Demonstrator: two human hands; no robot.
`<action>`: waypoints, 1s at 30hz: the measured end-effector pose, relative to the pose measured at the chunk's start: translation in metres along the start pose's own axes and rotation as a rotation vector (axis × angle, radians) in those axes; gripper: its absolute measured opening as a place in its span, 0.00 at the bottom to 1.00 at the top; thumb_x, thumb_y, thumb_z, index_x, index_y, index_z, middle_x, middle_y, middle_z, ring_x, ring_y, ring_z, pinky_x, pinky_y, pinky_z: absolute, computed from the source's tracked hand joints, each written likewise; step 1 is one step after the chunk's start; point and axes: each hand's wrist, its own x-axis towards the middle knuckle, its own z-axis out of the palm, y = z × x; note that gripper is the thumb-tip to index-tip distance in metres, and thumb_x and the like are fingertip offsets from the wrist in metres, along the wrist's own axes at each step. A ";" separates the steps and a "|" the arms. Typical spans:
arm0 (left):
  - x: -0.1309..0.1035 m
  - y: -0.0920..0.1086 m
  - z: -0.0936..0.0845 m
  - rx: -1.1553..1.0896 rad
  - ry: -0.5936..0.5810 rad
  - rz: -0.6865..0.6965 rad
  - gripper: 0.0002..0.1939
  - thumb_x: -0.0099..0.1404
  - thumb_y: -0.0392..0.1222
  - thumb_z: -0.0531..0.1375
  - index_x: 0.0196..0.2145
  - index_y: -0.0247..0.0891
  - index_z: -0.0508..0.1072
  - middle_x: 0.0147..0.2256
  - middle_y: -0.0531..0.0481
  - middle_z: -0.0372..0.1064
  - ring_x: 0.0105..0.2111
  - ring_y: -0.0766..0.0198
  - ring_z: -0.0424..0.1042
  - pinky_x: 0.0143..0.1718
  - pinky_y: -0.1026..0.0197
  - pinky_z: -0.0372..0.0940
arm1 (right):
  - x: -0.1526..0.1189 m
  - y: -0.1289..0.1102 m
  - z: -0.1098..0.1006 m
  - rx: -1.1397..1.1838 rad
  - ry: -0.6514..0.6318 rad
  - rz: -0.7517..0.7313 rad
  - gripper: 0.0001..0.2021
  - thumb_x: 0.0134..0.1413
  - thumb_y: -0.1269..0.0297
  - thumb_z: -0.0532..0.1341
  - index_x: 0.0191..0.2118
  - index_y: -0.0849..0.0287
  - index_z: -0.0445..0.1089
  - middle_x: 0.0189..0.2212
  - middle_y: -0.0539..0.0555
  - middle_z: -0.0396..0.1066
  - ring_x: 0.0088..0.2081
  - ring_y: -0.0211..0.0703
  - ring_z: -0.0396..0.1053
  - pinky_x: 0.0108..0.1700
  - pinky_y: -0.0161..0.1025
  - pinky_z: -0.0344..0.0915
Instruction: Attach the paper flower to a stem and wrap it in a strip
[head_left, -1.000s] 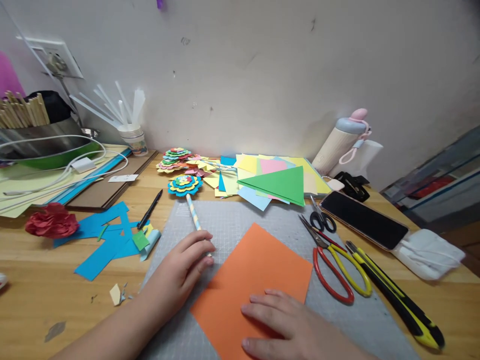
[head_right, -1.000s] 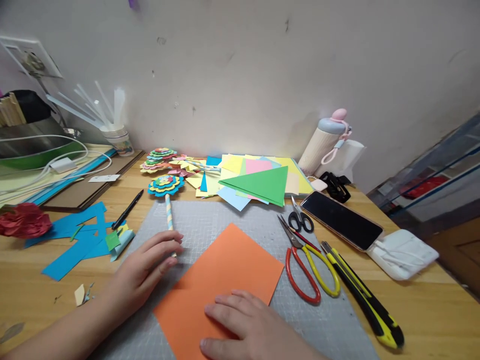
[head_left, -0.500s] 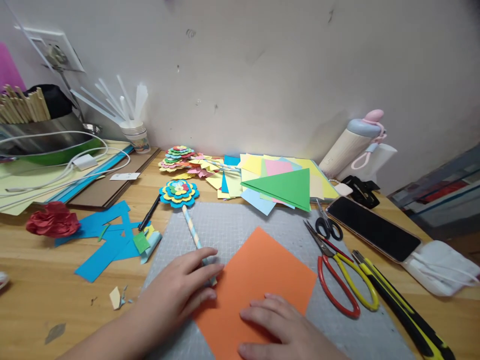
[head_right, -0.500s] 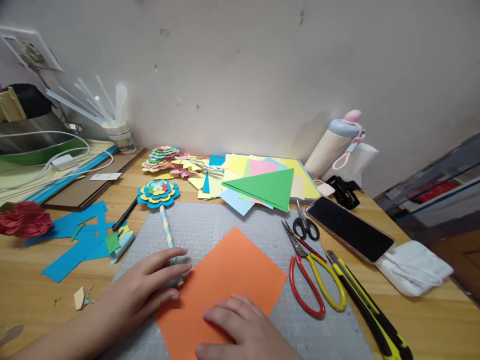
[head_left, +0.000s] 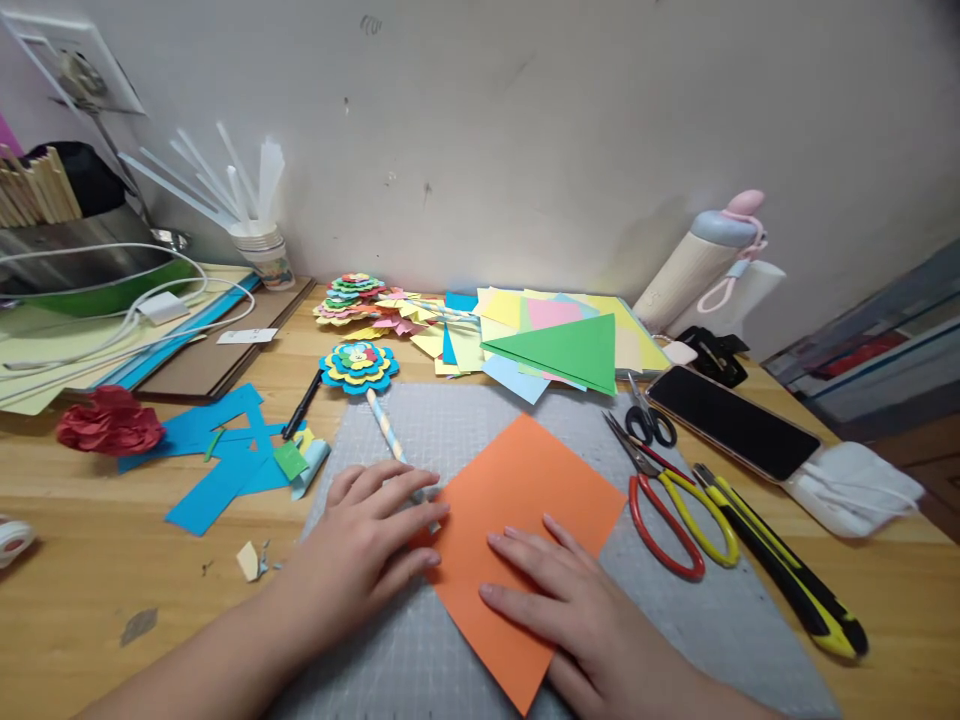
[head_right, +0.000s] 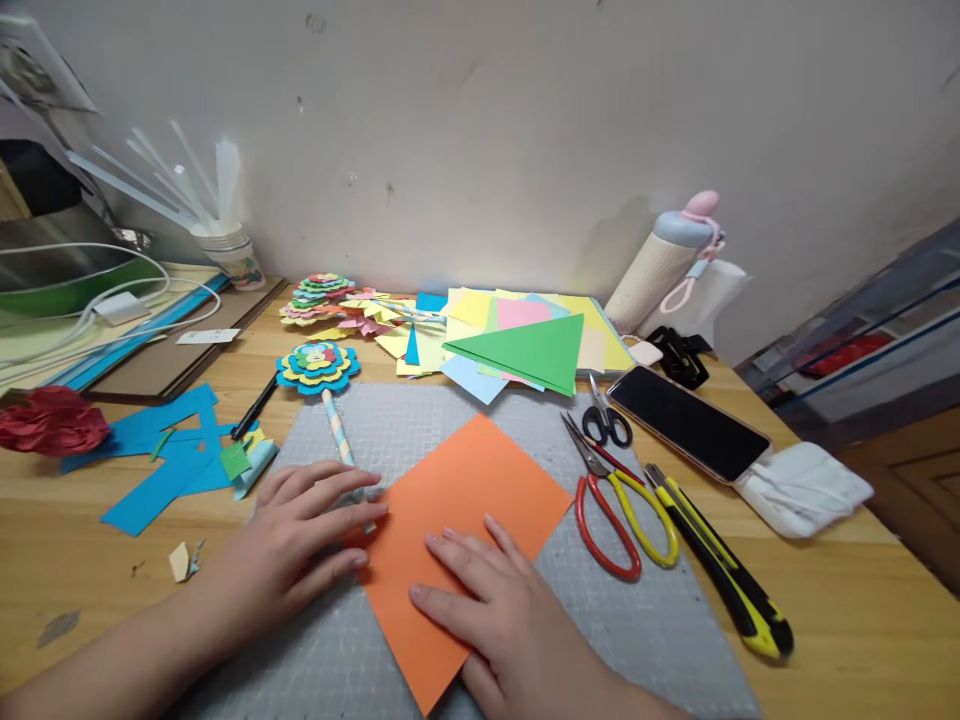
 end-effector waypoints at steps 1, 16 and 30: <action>0.000 0.000 0.000 -0.004 -0.010 0.004 0.13 0.67 0.48 0.56 0.49 0.53 0.69 0.55 0.53 0.66 0.54 0.51 0.59 0.51 0.45 0.54 | 0.000 0.000 0.000 0.002 -0.005 0.010 0.32 0.49 0.77 0.54 0.61 0.47 0.61 0.66 0.55 0.50 0.64 0.52 0.52 0.62 0.65 0.48; 0.001 -0.005 0.004 -0.001 0.034 -0.008 0.12 0.65 0.45 0.58 0.46 0.50 0.71 0.50 0.50 0.67 0.52 0.53 0.61 0.49 0.48 0.54 | 0.000 0.003 0.003 0.016 0.000 0.019 0.32 0.47 0.74 0.55 0.60 0.47 0.63 0.65 0.56 0.53 0.63 0.54 0.54 0.61 0.68 0.46; 0.002 -0.003 0.006 -0.009 0.033 -0.045 0.11 0.65 0.46 0.58 0.46 0.51 0.72 0.49 0.51 0.69 0.51 0.53 0.62 0.50 0.48 0.54 | 0.005 -0.002 -0.006 0.073 0.004 0.059 0.30 0.47 0.71 0.56 0.59 0.45 0.64 0.62 0.55 0.57 0.60 0.52 0.57 0.62 0.64 0.44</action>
